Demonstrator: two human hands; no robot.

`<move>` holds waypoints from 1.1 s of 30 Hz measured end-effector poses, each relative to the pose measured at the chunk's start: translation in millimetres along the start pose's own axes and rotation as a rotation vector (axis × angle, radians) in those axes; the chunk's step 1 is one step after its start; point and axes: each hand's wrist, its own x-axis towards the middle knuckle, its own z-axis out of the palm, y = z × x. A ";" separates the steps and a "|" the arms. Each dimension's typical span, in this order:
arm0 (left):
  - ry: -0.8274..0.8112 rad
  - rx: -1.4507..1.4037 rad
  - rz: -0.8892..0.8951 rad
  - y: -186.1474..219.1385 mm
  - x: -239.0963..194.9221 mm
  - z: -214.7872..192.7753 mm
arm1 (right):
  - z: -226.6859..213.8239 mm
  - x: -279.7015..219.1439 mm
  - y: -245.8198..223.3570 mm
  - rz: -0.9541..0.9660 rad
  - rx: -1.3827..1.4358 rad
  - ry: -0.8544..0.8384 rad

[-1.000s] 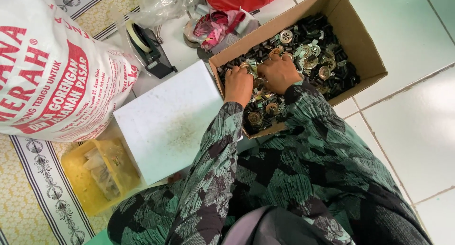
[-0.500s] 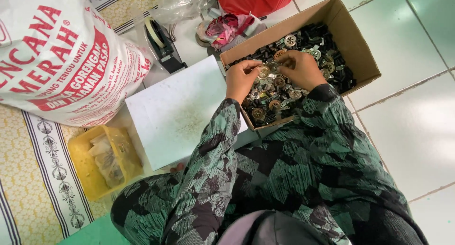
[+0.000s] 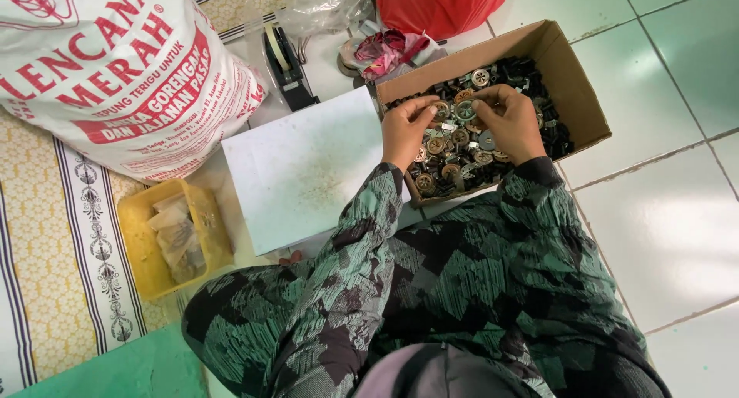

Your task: Sorting small metal decorative pieces from a box and packaging them into small plastic bags.

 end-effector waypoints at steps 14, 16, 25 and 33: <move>0.087 -0.047 -0.022 -24.9 2.7 9.4 | 5.6 -11.3 -5.2 -0.074 0.073 0.099; 0.080 -0.041 -0.030 -26.6 3.1 11.8 | 6.2 -12.0 -2.3 -0.075 0.078 0.111; -0.020 0.015 0.005 -12.2 -13.5 16.3 | 16.7 -16.0 -2.7 -0.082 0.100 0.110; 0.086 0.100 -0.024 -12.5 -69.3 -66.5 | 66.2 -26.0 -32.3 -0.038 0.173 -0.171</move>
